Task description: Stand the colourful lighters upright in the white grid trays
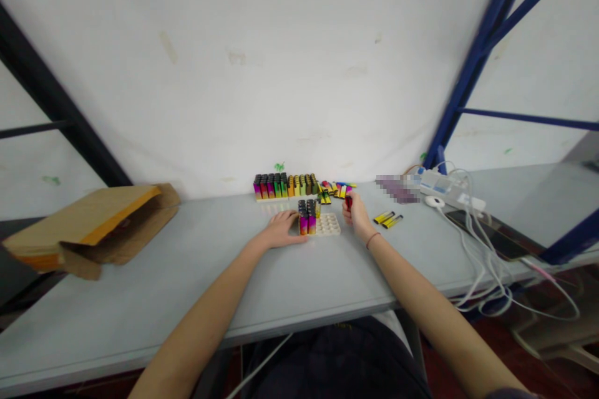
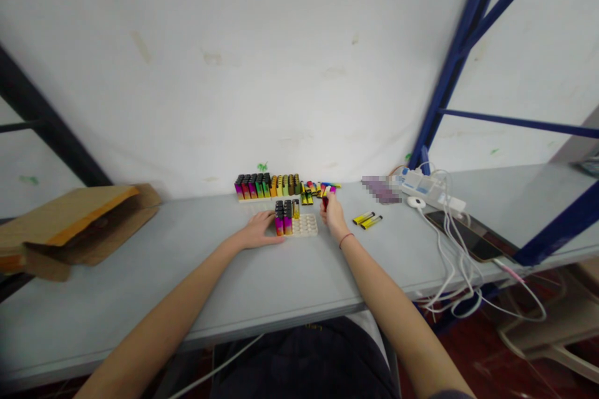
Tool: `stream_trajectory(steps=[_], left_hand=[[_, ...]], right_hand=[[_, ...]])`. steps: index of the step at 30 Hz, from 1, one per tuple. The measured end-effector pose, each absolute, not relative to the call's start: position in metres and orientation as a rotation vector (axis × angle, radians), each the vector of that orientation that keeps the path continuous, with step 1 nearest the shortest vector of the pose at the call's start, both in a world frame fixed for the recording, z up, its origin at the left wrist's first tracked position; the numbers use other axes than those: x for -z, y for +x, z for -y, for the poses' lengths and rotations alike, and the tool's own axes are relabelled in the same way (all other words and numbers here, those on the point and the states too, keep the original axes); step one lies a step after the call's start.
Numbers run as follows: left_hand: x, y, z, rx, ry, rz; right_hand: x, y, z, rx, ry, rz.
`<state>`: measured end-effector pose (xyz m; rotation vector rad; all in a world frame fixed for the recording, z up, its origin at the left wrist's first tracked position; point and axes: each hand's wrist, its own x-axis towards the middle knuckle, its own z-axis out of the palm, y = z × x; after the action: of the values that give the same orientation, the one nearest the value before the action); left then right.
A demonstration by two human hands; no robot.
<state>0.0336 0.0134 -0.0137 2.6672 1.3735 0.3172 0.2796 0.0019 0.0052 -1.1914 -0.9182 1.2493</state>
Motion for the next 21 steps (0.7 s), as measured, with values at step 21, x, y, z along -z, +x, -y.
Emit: stream_trajectory(steps=[21], left_hand=[[0.0112, 0.0335, -0.0118, -0.317, 2.653, -1.368]], right_hand=[[-0.0066, 0.2771, 0.0008, -1.207, -1.199, 0.849]])
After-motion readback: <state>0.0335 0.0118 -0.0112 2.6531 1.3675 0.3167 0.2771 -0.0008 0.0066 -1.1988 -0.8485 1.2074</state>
